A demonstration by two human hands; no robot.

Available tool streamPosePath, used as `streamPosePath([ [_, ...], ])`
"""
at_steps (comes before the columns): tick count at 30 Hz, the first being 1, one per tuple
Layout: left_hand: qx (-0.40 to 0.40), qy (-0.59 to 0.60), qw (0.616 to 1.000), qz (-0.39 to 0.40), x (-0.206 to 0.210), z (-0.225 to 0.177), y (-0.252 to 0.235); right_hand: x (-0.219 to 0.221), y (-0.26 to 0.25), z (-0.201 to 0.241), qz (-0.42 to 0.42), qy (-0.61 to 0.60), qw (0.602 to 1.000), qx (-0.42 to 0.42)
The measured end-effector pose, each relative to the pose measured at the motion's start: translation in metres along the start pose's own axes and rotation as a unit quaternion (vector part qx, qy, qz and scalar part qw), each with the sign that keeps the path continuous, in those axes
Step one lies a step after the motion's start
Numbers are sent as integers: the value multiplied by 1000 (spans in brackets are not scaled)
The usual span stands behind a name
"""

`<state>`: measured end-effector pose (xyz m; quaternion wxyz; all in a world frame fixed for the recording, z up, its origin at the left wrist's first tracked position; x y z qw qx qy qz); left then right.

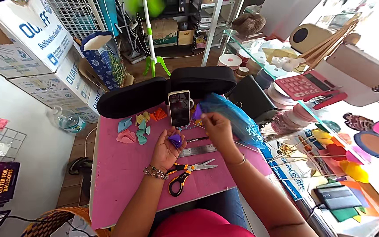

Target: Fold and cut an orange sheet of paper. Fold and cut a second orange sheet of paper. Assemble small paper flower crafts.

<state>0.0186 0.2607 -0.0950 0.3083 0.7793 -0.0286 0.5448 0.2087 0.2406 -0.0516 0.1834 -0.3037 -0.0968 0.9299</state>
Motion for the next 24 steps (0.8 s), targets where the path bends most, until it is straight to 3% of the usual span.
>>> streamPosePath([
  [3,-14,-33,999,31,2,5,8,18,28,7,85,56,993,-55],
  [6,-25,-50,998,36,-2,10,20,23,44,10,117,124,983,-74],
  [11,-1,-10,999,-32,-9,2,33,17,65,-3,68,79,989,-104],
  [14,109,-167,978,-61,-2,-14,27,14,78,-28,3,77,989,-126],
  [15,160,-284,944,-58,1,-22,21,14,83,-37,-19,94,986,-134],
  [16,206,-419,883,-49,2,-30,15,14,88,-44,-37,114,983,-142],
  [18,234,-666,707,-46,11,-46,0,14,97,-56,-65,150,975,-152],
  [20,209,-793,568,-66,26,-50,-12,14,103,-63,-82,169,969,-159],
  [22,182,-846,493,-85,35,-49,-26,16,109,-69,-91,171,967,-167],
  [24,172,-866,460,-93,39,-48,-37,19,113,-73,-100,171,964,-175],
])
Point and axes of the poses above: each hand's wrist, its own y-axis away from the middle knuckle, its own x-axis out of the palm, z = x × y, the point moved 1 cm from there along -y, towards the middle knuckle, and after that the axes turned 15 degrees about y, right-handed, at the moved point
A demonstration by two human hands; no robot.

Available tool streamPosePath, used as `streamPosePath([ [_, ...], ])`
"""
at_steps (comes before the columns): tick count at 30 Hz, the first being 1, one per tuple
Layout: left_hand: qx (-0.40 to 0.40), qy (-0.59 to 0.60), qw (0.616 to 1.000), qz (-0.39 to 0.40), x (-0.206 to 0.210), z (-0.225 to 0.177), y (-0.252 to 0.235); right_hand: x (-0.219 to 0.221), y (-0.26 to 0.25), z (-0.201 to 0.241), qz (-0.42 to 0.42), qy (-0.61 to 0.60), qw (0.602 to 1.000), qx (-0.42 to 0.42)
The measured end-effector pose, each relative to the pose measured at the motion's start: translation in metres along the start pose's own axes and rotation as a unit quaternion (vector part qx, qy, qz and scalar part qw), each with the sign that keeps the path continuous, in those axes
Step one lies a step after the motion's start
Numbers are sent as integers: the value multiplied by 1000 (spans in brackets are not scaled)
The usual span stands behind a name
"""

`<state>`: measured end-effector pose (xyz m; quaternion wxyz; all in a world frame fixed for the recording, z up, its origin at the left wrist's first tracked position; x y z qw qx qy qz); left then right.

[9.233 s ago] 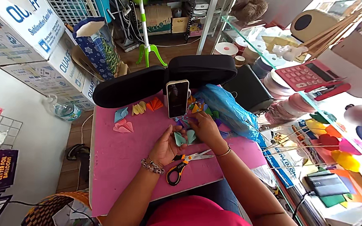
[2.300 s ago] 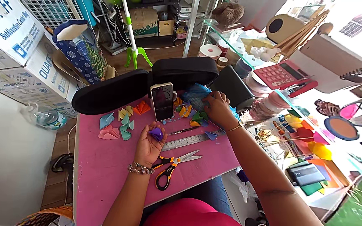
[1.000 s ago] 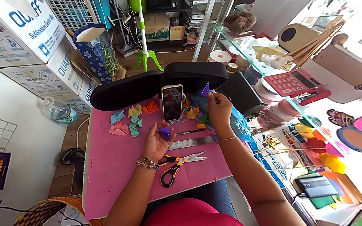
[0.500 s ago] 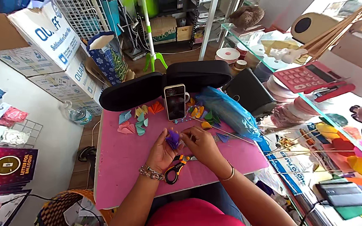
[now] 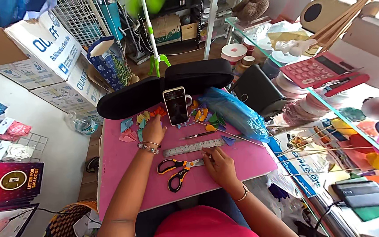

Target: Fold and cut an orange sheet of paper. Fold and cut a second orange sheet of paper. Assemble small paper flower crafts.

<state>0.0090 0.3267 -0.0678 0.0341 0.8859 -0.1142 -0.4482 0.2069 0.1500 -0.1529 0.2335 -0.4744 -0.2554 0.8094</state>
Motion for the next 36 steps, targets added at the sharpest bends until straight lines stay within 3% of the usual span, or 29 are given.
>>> streamPosePath([
  [12,81,59,995,30,-17,19,-10,1,3,-3,-17,-13,1000,-6],
  [29,129,-24,989,68,-15,22,-18,2,4,-3,-14,-14,1000,-4],
  [36,163,-11,987,-9,-35,24,5,1,3,-3,-12,-14,1000,-6],
])
Point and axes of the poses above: each hand's wrist, its own y-axis away from the middle knuckle, its own x-axis out of the palm, z = x × y, the point moved 1 cm from there along -y, towards the middle knuckle, and after that the axes turned 15 degrees about y, right-handed, at the moved point
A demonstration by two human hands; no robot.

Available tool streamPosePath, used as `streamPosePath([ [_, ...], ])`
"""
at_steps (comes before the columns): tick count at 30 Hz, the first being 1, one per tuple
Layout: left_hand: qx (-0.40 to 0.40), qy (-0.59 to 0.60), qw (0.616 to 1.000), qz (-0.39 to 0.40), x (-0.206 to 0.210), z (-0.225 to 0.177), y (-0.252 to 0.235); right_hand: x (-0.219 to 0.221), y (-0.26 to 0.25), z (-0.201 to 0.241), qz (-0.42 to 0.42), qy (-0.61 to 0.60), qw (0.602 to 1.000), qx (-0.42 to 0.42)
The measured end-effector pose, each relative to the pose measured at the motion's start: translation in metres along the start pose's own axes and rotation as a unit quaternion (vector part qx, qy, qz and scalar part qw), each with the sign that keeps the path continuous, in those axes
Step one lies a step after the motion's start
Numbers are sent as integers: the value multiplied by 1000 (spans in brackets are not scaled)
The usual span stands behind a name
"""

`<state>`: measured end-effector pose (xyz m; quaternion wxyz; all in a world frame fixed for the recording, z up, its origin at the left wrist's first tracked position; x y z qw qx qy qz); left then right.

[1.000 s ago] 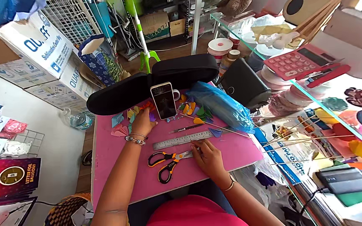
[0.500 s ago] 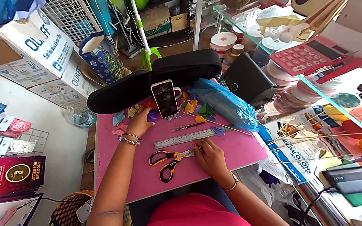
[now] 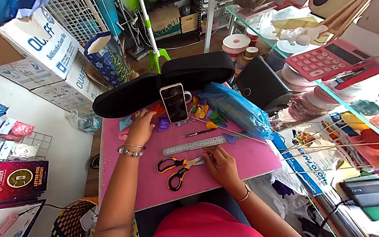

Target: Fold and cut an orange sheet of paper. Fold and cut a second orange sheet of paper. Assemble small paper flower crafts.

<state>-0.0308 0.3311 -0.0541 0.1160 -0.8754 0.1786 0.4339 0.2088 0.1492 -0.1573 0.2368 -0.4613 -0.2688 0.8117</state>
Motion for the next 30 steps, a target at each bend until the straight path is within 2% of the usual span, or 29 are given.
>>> streamPosePath([
  [2,-24,-16,999,-42,-10,-1,18,1,1,0,-1,-4,1000,3],
  [4,-89,-52,992,-70,-16,-1,37,1,1,0,0,-5,1000,4],
  [7,-224,-98,969,-36,-16,-1,55,1,-1,0,3,0,1000,-5],
  [10,-278,-109,954,-10,-12,5,59,1,0,1,4,4,1000,-11],
  [25,-257,-44,962,-82,8,7,40,0,1,4,4,40,999,-12],
  [30,-239,4,966,-99,13,15,43,-7,0,1,-15,12,1000,-7],
])
Point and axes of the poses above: each hand's wrist, its own y-axis away from the middle knuckle, its own x-axis out of the palm, z = x × y, the point moved 1 cm from there along -y, towards the middle knuckle, and after that the axes turned 15 degrees about y, right-handed, at the moved point
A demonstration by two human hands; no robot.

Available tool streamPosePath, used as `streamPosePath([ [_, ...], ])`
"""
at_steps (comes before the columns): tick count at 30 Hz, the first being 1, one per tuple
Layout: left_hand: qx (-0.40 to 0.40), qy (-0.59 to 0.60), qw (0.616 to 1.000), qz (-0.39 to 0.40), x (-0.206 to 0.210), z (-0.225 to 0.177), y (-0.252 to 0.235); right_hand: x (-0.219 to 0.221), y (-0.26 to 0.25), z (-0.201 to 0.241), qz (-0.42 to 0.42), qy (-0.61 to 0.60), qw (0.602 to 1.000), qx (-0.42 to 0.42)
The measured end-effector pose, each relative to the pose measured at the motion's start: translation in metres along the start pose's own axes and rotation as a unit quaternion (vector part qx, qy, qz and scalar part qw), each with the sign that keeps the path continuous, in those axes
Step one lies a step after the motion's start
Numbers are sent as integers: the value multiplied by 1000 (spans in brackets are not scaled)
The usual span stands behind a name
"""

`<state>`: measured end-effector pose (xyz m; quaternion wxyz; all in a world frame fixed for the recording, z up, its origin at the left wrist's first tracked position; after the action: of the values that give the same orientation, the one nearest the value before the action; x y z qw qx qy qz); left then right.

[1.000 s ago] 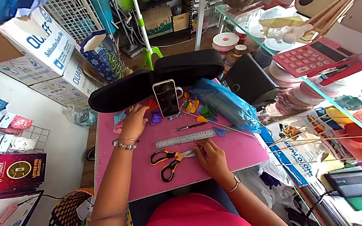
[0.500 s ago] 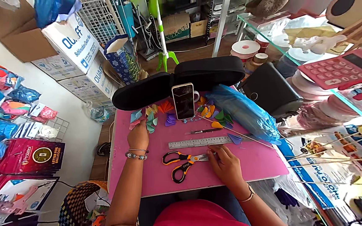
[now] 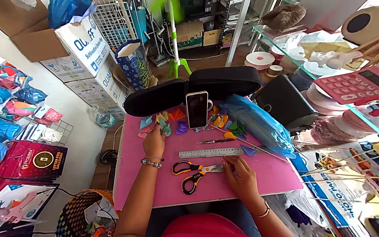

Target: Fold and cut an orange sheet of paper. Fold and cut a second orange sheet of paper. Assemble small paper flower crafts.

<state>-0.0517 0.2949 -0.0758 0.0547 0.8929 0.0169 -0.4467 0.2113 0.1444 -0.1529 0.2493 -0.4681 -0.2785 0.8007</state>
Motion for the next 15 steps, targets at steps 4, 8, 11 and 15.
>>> streamPosePath([
  [4,0,15,1000,12,-3,3,6,-35,-15,-24,9,93,993,67],
  [8,19,50,998,-13,-10,5,20,-64,-28,-64,85,225,962,126],
  [11,85,120,985,-93,-10,23,25,-67,-28,-81,124,253,954,106],
  [15,166,171,954,-181,2,49,18,-67,-24,-81,145,266,948,93],
])
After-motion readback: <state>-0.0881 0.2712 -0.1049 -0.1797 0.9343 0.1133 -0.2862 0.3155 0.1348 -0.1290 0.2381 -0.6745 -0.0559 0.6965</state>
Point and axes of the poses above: each hand's wrist, its own y-axis away from the middle knuckle, its own x-axis out of the palm, z = x × y, the point moved 1 cm from there along -y, towards the middle knuckle, and after that the axes turned 15 degrees about y, right-handed, at the moved point
